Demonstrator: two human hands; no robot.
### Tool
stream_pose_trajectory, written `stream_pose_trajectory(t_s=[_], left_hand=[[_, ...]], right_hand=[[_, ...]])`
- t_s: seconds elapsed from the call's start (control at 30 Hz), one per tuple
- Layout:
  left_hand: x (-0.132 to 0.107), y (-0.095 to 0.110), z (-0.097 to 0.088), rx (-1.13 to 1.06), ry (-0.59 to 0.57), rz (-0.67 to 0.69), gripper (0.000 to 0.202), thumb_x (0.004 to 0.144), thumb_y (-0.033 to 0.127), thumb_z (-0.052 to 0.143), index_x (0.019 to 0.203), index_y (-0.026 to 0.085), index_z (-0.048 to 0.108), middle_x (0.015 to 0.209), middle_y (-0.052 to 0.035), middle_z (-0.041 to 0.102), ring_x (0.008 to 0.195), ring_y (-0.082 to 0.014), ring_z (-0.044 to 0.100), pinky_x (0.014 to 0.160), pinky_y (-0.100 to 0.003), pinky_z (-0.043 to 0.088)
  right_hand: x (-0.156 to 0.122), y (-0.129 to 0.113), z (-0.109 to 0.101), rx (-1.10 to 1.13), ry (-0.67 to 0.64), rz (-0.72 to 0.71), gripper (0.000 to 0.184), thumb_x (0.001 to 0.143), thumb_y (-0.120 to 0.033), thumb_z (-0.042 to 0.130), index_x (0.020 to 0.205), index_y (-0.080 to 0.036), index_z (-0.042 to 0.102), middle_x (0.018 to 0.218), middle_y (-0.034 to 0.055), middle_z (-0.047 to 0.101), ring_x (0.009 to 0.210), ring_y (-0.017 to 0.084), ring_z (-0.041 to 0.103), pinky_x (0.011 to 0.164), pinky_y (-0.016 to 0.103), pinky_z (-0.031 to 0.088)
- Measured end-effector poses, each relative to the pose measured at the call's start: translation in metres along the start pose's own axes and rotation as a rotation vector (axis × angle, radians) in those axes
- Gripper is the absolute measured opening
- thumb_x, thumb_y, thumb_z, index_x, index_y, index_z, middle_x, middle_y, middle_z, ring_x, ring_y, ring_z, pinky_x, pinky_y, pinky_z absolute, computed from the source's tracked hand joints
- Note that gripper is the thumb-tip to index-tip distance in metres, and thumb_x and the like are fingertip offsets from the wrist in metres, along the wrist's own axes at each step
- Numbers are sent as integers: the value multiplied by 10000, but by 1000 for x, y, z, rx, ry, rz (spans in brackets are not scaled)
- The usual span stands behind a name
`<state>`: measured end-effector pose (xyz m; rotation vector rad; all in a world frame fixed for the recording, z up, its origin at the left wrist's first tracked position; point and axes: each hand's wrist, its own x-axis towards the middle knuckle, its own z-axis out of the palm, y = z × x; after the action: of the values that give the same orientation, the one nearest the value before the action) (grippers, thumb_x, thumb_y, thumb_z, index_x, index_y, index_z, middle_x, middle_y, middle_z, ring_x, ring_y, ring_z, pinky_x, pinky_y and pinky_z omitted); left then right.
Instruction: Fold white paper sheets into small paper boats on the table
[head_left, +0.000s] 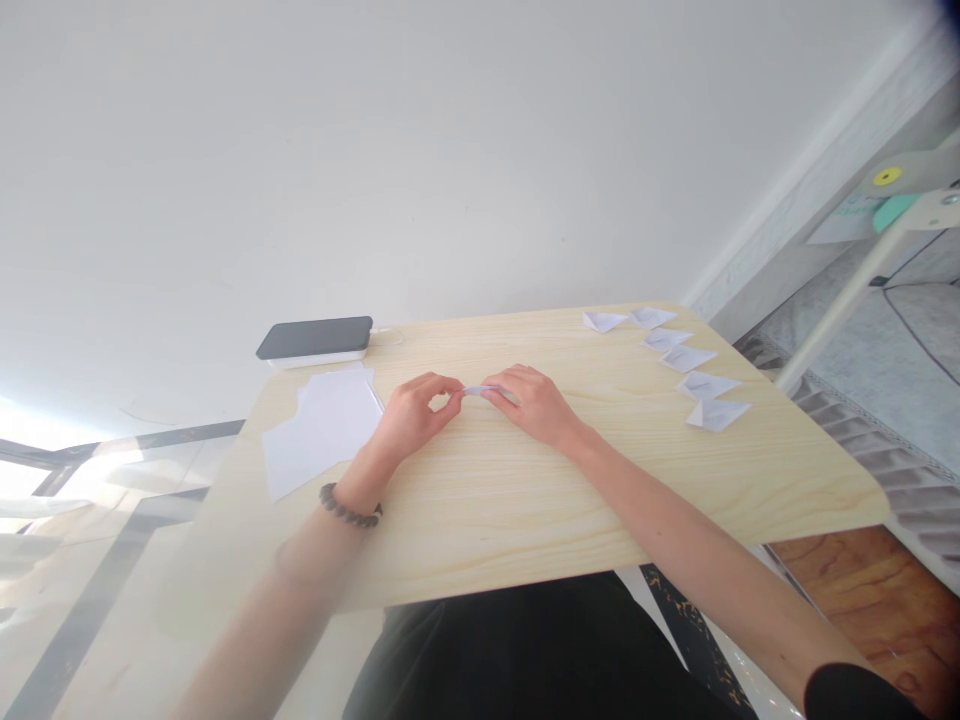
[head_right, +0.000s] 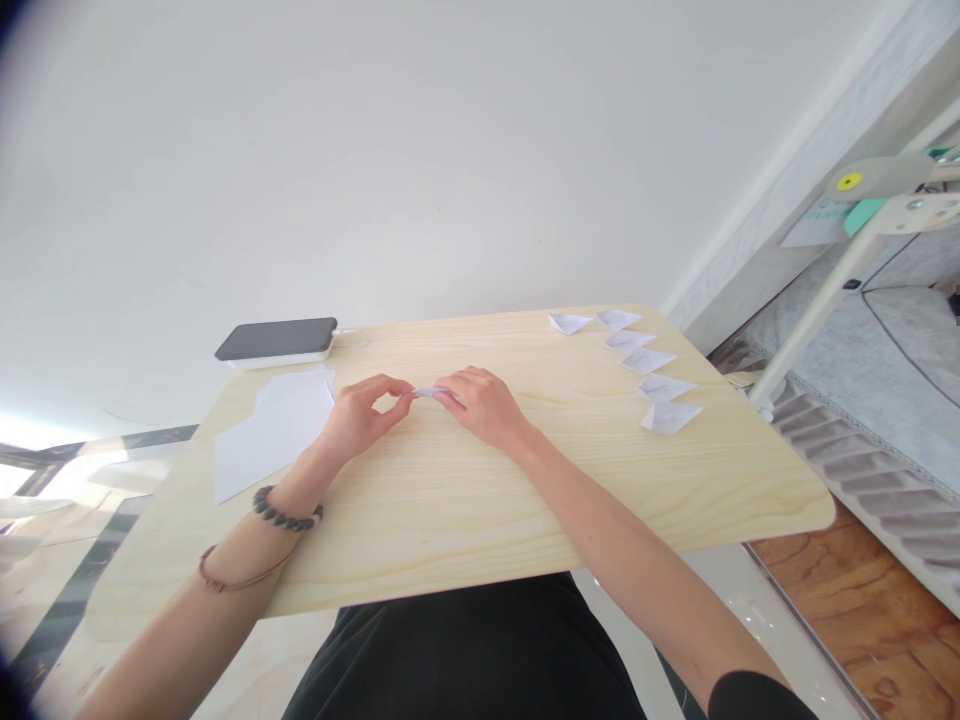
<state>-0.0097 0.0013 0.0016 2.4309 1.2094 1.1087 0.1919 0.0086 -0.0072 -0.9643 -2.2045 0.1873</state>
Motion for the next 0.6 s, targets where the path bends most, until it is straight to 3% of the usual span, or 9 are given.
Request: stream_pose_trajectory(t_s=[0.23, 0.47, 0.6], left_hand=[[-1, 5, 2, -39, -91, -32, 189, 808, 293, 496, 927, 196, 606, 864, -15, 668, 760, -127, 605, 699, -231, 458], [-1, 6, 6, -17, -46, -92, 167, 809, 298, 500, 827, 199, 634, 751, 15, 664, 645, -99, 578, 637, -200, 436], [-2, 3, 5, -17, -75, -150, 155, 776, 305, 524, 825, 198, 624, 736, 22, 656, 593, -93, 562, 593, -195, 429]], right_hand=[[0, -3, 1, 54, -34, -41, 226, 880, -296, 402, 902, -179, 594, 817, 53, 631, 803, 154, 542, 720, 280, 431], [0, -3, 2, 94, -23, 91, 195, 850, -332, 464, 860, -187, 594, 811, 29, 640, 761, 137, 554, 714, 264, 423], [-1, -2, 2, 106, -57, 37, 190, 865, -289, 436, 876, -188, 596, 812, 33, 640, 791, 145, 550, 727, 271, 419]])
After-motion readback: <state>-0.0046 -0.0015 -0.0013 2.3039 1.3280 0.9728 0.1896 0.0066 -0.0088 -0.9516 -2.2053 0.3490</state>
